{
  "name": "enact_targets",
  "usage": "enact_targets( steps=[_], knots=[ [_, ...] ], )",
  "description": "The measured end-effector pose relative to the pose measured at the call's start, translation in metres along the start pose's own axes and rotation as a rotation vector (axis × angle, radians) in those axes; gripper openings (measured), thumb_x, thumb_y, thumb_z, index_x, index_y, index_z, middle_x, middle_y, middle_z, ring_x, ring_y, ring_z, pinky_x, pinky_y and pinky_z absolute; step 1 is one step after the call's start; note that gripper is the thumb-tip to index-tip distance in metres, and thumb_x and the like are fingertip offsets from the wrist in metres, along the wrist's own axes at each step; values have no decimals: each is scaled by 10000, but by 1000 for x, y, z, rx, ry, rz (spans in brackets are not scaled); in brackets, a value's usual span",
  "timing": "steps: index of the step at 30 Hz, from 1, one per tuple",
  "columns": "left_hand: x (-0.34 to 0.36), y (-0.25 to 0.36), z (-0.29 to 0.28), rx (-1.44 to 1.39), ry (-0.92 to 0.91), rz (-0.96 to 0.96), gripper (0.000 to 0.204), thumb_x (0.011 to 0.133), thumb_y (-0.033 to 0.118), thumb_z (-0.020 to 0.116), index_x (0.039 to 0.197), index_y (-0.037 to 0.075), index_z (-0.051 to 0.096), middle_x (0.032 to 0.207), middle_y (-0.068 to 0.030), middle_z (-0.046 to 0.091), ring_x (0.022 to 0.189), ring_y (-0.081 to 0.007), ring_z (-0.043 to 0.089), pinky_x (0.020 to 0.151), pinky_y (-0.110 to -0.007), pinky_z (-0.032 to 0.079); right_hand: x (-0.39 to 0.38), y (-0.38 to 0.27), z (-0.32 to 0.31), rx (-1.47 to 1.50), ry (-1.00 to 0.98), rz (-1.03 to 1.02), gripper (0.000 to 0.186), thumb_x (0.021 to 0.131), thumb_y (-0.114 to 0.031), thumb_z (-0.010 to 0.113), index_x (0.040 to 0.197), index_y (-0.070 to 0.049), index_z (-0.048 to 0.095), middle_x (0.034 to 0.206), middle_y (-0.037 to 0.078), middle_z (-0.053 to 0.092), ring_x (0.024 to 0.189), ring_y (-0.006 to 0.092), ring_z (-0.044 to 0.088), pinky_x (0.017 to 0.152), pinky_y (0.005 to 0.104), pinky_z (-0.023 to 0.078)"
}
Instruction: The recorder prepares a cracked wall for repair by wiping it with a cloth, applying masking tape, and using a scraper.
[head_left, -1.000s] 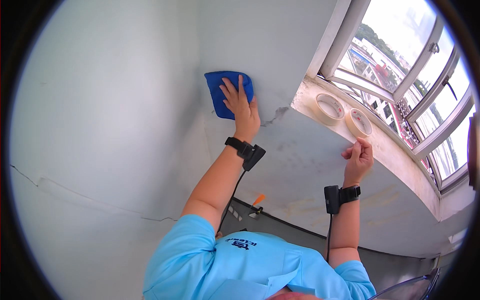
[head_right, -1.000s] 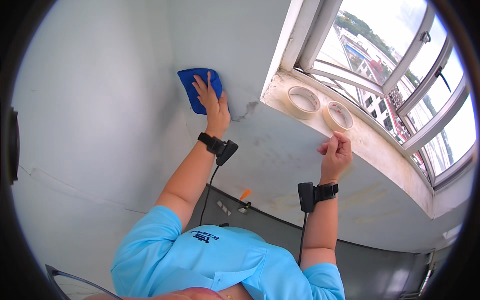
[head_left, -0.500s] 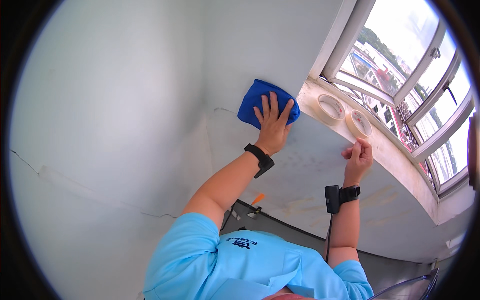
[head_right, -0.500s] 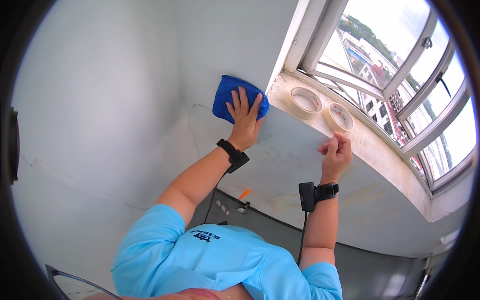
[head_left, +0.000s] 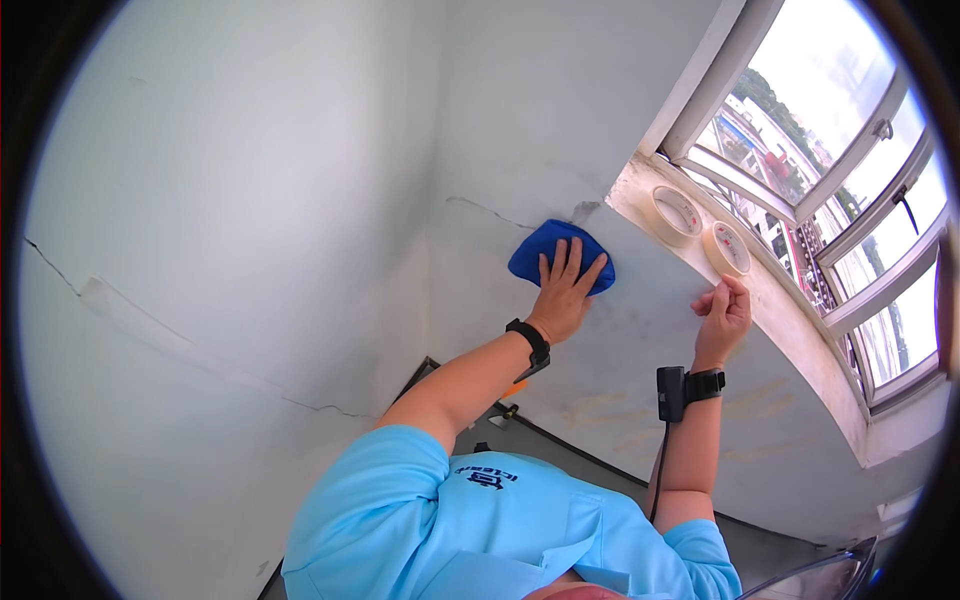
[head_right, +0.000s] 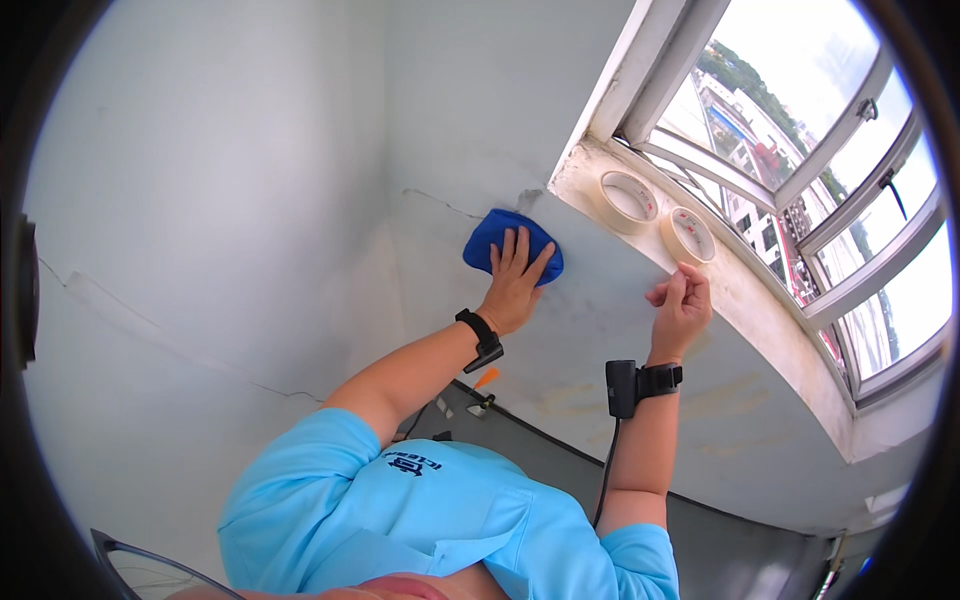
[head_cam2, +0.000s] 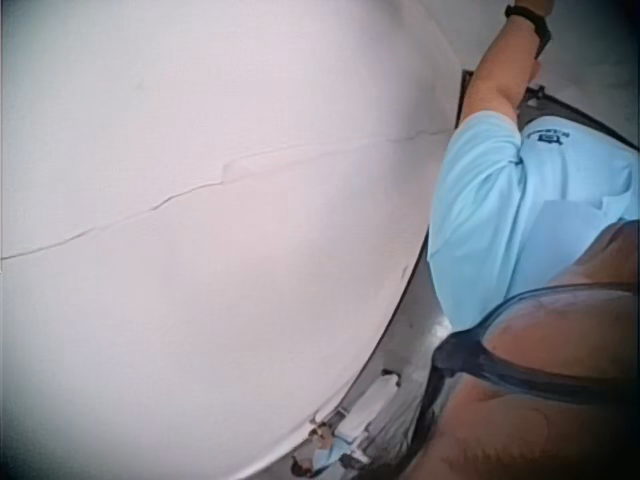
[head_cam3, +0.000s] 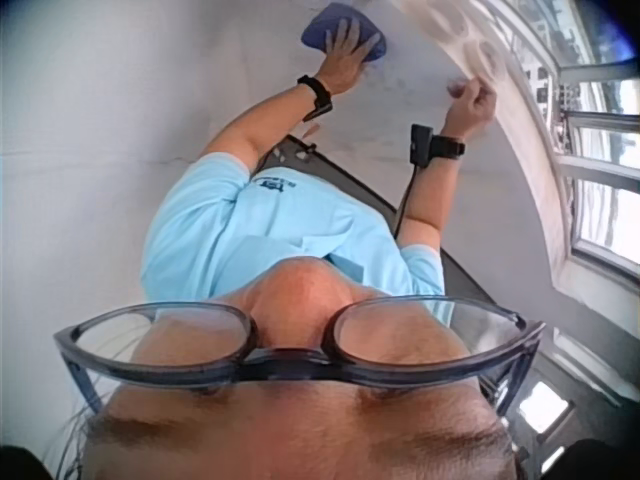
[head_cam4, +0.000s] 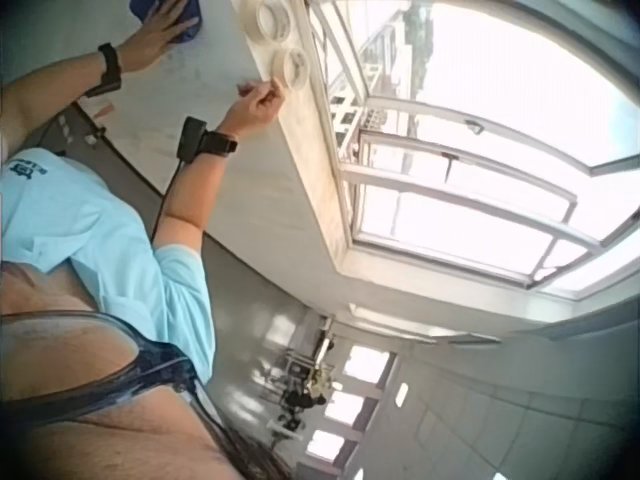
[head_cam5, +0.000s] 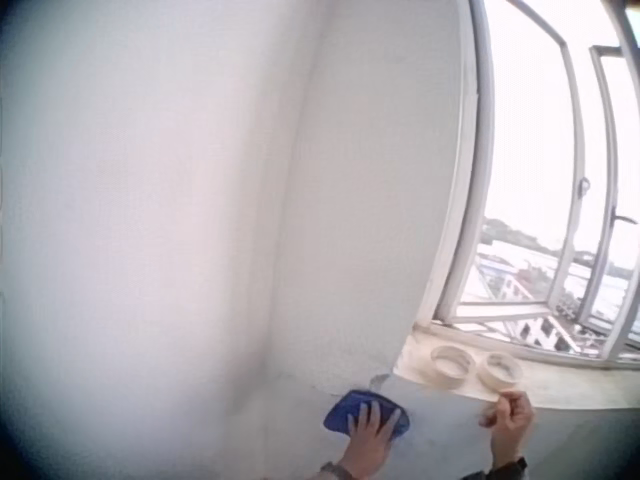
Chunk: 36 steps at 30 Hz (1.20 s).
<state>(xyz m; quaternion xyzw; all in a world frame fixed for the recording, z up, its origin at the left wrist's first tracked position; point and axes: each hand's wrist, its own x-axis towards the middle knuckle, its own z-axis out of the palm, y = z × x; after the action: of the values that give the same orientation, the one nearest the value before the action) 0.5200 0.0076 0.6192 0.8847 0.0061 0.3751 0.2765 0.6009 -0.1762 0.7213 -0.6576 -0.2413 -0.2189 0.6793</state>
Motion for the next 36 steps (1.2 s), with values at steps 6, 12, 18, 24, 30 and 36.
enact_targets(
  steps=[6,12,18,24,30,36],
  knots=[
    [-13,5,6,2,85,-46,661,712,60,574,1289,153,265,1344,-227,71,1229,-431,86,919,-610,132,0,-2,-1,21,8,20,93,835,-79,470,871,-16,529,549,31,508,432,85,488,397,181,390],
    [-32,4,15,-42,-120,-62,653,730,39,547,1297,139,239,1354,-213,54,1236,-411,95,933,-573,189,0,1,1,24,-14,-3,92,836,-86,474,870,-15,524,548,32,509,435,87,490,399,182,393],
    [-39,11,-4,-39,-103,-42,640,745,26,522,1301,140,227,1371,-171,39,1253,-370,93,943,-547,210,1,-6,2,15,-22,-23,112,846,-103,469,896,-21,527,551,17,486,426,79,456,400,181,386],
    [-80,-4,-10,-554,-362,-397,442,830,92,420,1252,61,292,1246,-189,342,1134,-321,358,921,-345,312,-21,-19,-13,21,-66,-17,111,855,-105,461,889,-21,525,499,1,433,400,46,397,360,178,311],
    [-120,-33,-36,-1046,-300,-813,367,887,183,371,1216,29,315,1069,-81,491,929,-169,504,754,-291,430,-76,29,4,-9,-321,285,126,840,-89,469,944,-39,519,559,-8,446,481,60,439,443,188,368],
    [-105,-6,-73,-1632,-128,-1026,380,893,227,379,1227,61,307,1131,-105,462,1007,-214,483,856,-380,410,-160,74,37,-73,-610,556,475,795,-234,559,1208,-88,374,1025,77,521,931,162,506,771,296,409]
  ],
)
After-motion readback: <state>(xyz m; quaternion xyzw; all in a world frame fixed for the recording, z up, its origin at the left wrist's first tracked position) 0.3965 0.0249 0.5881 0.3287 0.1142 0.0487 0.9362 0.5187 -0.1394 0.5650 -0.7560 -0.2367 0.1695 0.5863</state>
